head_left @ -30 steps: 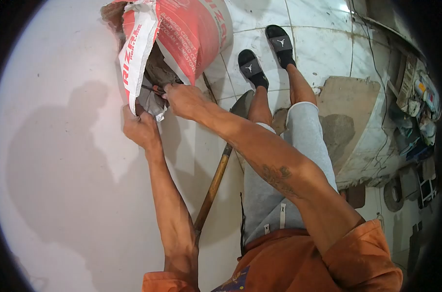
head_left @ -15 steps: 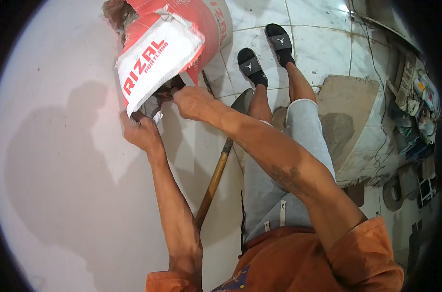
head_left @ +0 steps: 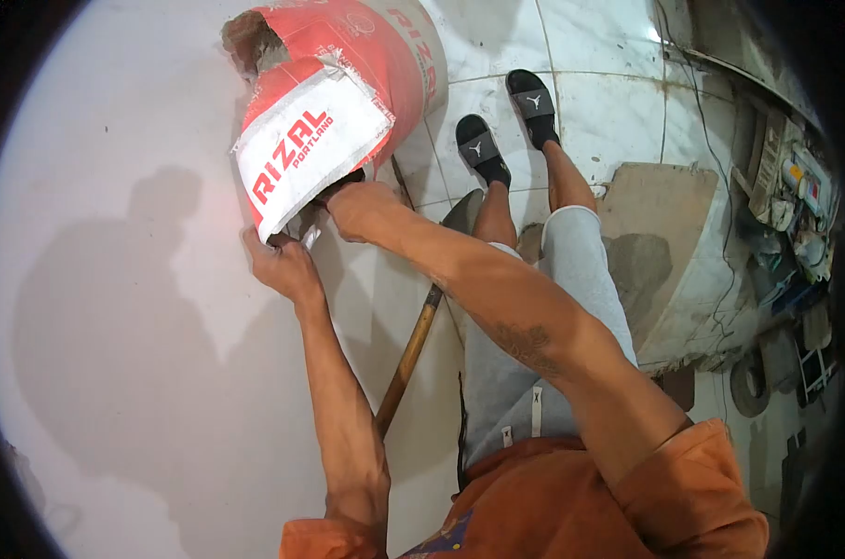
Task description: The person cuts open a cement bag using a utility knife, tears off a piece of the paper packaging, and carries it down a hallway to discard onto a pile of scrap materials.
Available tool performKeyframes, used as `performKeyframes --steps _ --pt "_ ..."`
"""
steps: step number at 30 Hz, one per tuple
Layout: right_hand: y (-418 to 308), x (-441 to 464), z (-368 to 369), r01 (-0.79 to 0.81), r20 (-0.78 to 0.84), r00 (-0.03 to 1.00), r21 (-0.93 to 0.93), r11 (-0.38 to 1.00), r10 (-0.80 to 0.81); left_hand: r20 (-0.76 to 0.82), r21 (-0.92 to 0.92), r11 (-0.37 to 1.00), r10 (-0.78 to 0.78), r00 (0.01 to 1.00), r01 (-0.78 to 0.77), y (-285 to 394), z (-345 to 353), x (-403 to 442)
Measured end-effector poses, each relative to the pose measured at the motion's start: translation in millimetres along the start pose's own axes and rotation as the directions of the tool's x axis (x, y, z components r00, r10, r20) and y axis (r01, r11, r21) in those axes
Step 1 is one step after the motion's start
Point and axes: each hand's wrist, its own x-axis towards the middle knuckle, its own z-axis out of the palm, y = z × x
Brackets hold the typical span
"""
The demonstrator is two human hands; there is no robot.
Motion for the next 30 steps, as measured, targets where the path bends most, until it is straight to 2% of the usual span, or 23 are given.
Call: performKeyframes --steps 3,5,11,14,17,20,21,23,25,27,28,30 --pt "-4.5 -19.4 -2.2 -0.038 0.071 0.997 0.012 0.999 0.037 0.024 0.061 0.998 0.011 1.000 -0.012 5.0 -5.2 -2.4" --pt "-1.2 -24.6 -19.2 -0.030 0.116 0.993 -0.027 0.999 0.033 0.020 0.026 0.999 0.020 1.000 -0.021 6.6 -4.1 2.7" --pt "-13.2 -14.7 9.2 0.000 -0.052 0.999 -0.001 1.000 0.000 0.017 0.017 0.999 0.042 0.999 -0.042 -2.4 -2.2 6.0" --pt "-1.6 -39.9 28.8 0.029 -0.245 0.970 0.149 0.988 0.009 0.038 0.029 0.999 0.038 0.999 -0.040 3.2 -7.8 0.3" --pt "-11.1 -35.8 30.6 -0.032 -0.189 0.980 0.131 0.991 0.057 0.051 0.009 1.000 0.010 0.999 -0.011 12.3 -11.9 6.6" --pt "-18.9 -15.4 76.4 -0.069 -0.321 0.942 0.104 0.992 0.099 0.032 0.034 0.998 0.053 0.998 -0.054 2.8 -11.0 11.2" --pt "-15.3 -18.0 98.7 -0.008 -0.344 0.938 0.106 0.994 0.044 0.035 0.058 0.995 0.080 0.996 -0.082 -0.7 -11.5 10.9" --pt "7.4 -41.5 130.4 0.110 -0.391 0.918 0.097 0.989 -0.064 -0.018 -0.025 0.998 0.061 0.998 -0.061 20.0 -22.0 28.3" --pt "8.5 -78.9 127.9 -0.062 -0.178 0.980 0.164 0.985 0.092 -0.040 -0.100 0.995 0.014 0.999 -0.018 33.1 -31.7 47.3" --pt "4.9 -76.8 133.9 -0.174 -0.088 0.975 0.256 0.951 0.202 0.029 0.061 0.995 0.083 0.996 -0.085 35.5 -44.0 53.7" --pt "6.2 -76.1 137.4 -0.247 -0.045 0.961 0.296 0.923 0.272 0.037 0.056 0.998 0.033 0.999 -0.035 36.9 -49.8 50.8" --pt "15.4 -77.3 129.6 -0.230 -0.110 0.952 0.353 0.907 0.285 0.053 0.015 0.998 -0.066 0.996 0.065 44.7 -55.1 40.5"
